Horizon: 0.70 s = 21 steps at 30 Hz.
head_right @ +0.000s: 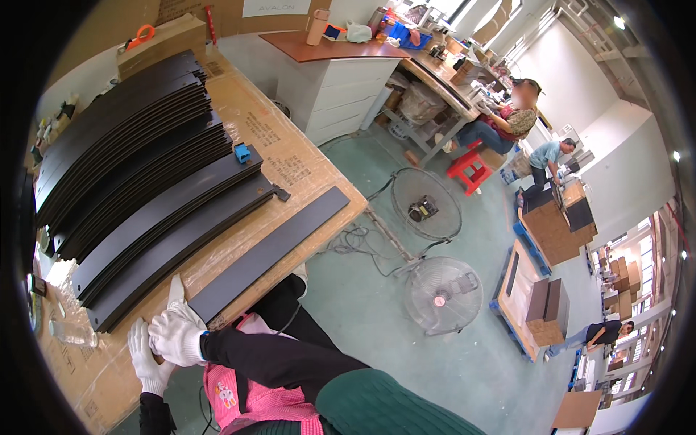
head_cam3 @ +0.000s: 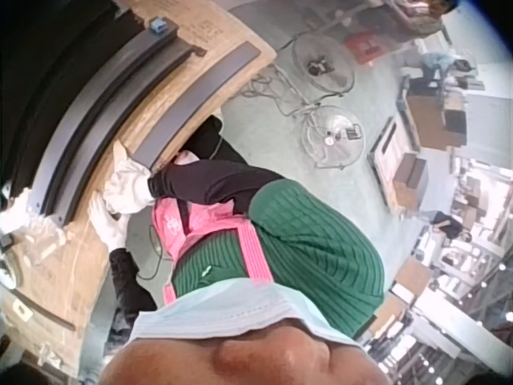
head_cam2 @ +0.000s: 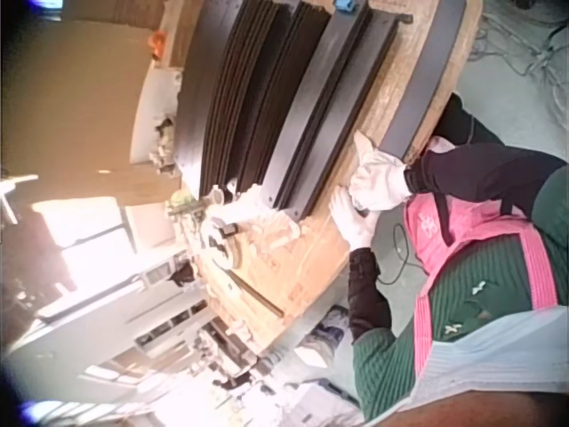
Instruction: Cleaning long rectangular metal or plastic components using a rag and a cleaning solution from a bottle.
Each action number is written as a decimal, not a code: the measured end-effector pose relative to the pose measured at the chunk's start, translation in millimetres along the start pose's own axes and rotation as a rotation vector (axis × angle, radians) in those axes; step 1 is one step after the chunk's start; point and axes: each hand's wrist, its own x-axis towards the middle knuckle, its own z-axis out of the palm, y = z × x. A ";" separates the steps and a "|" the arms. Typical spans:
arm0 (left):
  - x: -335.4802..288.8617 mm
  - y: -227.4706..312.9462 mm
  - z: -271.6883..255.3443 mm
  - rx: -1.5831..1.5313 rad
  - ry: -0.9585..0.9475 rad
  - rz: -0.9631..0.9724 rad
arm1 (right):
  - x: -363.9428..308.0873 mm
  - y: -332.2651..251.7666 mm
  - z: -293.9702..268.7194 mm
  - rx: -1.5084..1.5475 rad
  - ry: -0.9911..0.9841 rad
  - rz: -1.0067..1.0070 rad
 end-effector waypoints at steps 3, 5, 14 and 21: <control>0.2 -6.8 6.2 0.012 0.026 0.046 | -8.5 8.2 -13.6 0.144 0.044 -0.160; -2.3 -4.5 4.2 0.050 0.020 0.080 | -10.4 8.6 -21.1 0.175 0.036 -0.311; 9.2 21.0 -21.8 0.007 0.015 0.171 | -34.5 35.7 -41.9 0.216 0.163 0.016; -3.6 1.3 -16.5 -0.029 0.052 0.131 | -30.5 14.2 -19.7 -0.166 0.023 0.168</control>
